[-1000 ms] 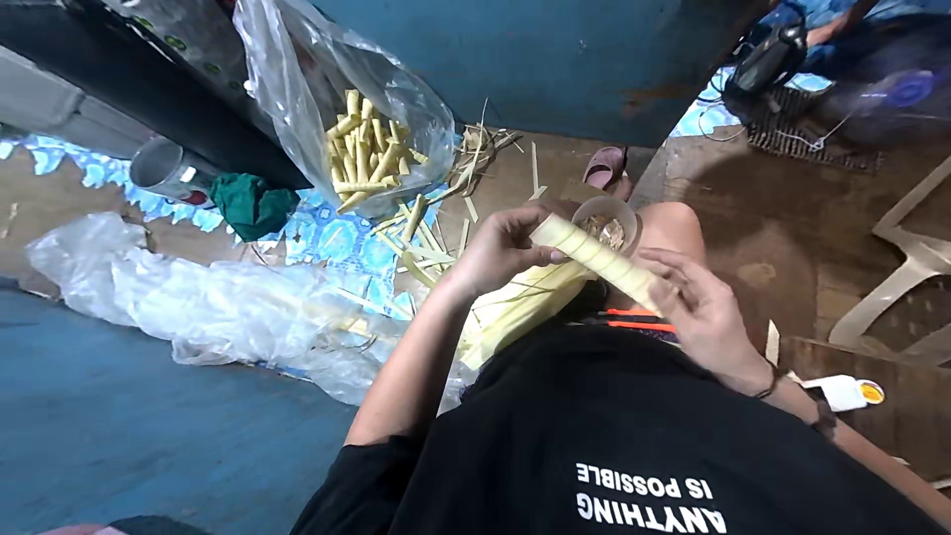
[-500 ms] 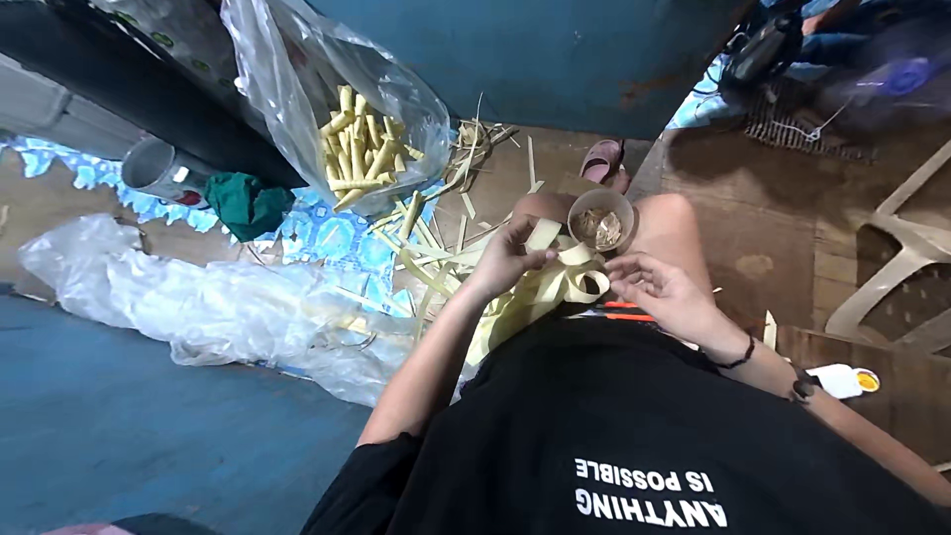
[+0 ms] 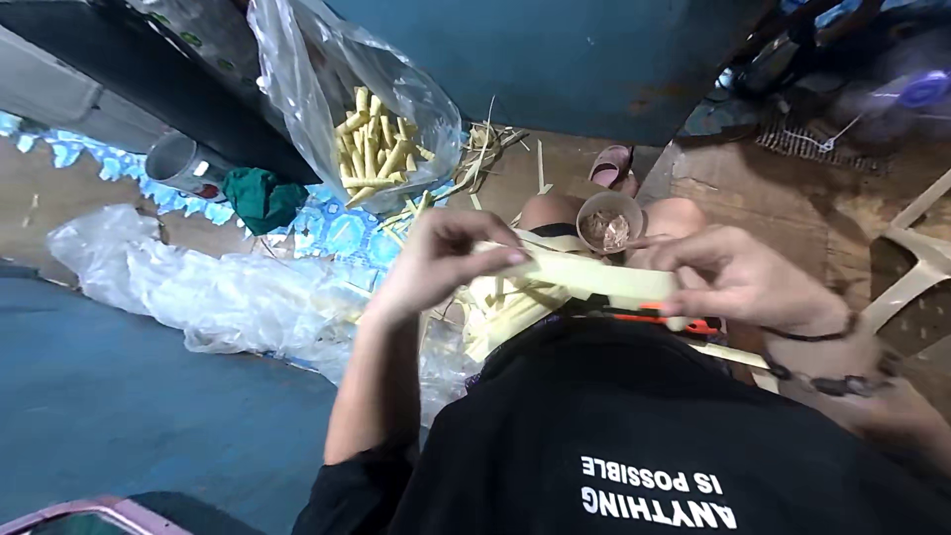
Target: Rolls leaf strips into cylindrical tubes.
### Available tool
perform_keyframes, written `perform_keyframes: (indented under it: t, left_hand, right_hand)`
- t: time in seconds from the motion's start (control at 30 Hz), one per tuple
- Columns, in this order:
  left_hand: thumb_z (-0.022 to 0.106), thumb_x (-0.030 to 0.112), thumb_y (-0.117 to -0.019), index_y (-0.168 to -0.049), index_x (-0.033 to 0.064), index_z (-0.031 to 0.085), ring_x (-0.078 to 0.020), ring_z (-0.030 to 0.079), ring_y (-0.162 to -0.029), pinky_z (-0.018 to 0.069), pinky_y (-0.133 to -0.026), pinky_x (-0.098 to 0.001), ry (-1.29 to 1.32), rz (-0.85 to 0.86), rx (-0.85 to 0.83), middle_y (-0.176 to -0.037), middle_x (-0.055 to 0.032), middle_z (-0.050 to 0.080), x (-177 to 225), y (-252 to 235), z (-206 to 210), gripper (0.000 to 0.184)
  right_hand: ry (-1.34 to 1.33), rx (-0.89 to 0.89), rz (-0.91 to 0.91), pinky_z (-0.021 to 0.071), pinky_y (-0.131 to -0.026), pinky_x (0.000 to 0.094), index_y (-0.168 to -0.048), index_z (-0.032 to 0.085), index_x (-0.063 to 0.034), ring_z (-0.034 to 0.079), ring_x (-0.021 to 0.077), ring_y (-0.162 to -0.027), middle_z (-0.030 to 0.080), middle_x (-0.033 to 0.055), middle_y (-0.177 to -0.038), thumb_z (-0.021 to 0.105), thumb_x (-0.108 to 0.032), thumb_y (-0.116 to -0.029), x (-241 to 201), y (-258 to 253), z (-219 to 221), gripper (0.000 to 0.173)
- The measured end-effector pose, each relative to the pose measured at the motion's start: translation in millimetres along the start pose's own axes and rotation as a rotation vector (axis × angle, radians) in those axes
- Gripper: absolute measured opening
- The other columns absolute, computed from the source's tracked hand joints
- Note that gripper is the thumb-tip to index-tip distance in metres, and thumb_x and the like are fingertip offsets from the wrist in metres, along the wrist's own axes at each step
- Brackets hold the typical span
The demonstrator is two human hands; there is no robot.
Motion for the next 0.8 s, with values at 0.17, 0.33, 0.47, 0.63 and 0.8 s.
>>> perform_keyframes:
  t: [0.17,0.33,0.47,0.63,0.8]
  left_hand:
    - [0.073,0.016,-0.0908,-0.100,0.0200,0.072,0.0086,0.058,-0.061,0.0493,-0.056,-0.0112,-0.248,-0.172,0.262,-0.080,0.0183,0.069,-14.5,48.7,-112.0,0.010]
    - [0.076,0.029,-0.0923,-0.115,0.0049,0.068,-0.0062,0.050,-0.058,0.0482,-0.059,-0.0284,-0.751,-0.593,0.649,-0.075,-0.0027,0.061,-50.2,115.8,-203.4,0.034]
    - [0.078,0.017,-0.0885,-0.135,-0.0075,0.058,-0.0612,0.051,-0.121,0.0337,-0.099,-0.0803,-0.944,-0.734,0.741,-0.130,-0.0397,0.056,-70.9,124.9,-193.7,0.056]
    - [0.076,0.027,-0.0927,-0.132,0.0012,0.063,-0.0307,0.055,-0.131,0.0431,-0.112,-0.0528,-0.557,-0.223,0.333,-0.136,-0.0166,0.061,-81.4,28.1,1.1,0.049]
    - [0.074,0.023,-0.0941,-0.130,0.0090,0.066,-0.0144,0.071,-0.089,0.0590,-0.086,-0.0376,-0.125,-0.288,0.013,-0.100,-0.0069,0.073,-87.2,9.9,68.1,0.039]
  right_hand:
    - [0.199,0.028,-0.049,0.0481,-0.114,0.0427,-0.075,0.069,-0.0227,0.071,0.0075,-0.096,0.071,-0.0125,-0.083,0.078,-0.044,-0.0883,-11.5,45.5,-64.3,0.026]
    - [0.337,0.188,0.069,0.0373,-0.122,0.0414,-0.072,0.062,-0.0224,0.069,0.0040,-0.092,0.066,-0.0139,-0.075,0.079,-0.041,-0.0859,-1.4,78.4,-114.3,0.029]
    - [0.611,0.330,0.385,0.0517,-0.065,0.0275,-0.078,0.067,-0.0094,0.057,0.0021,-0.061,0.060,-0.0050,-0.065,0.079,-0.035,-0.0807,5.9,67.9,-108.1,0.029]
    - [0.526,0.217,0.334,0.0547,-0.063,0.0371,-0.081,0.074,-0.0099,0.063,0.0109,-0.066,0.067,0.0012,-0.072,0.078,-0.042,-0.0849,38.6,5.2,-10.3,0.032]
    - [0.528,0.093,0.290,0.0553,-0.071,0.0398,-0.084,0.074,-0.0111,0.065,0.0131,-0.072,0.068,0.0015,-0.075,0.071,-0.045,-0.0907,35.9,-6.3,2.0,0.035]
Point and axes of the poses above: each hand's wrist, its own y-axis away from the middle knuckle, its own z-axis out of the palm, x = y × z, the point moved 8 cm from there along -y, towards the middle knuckle
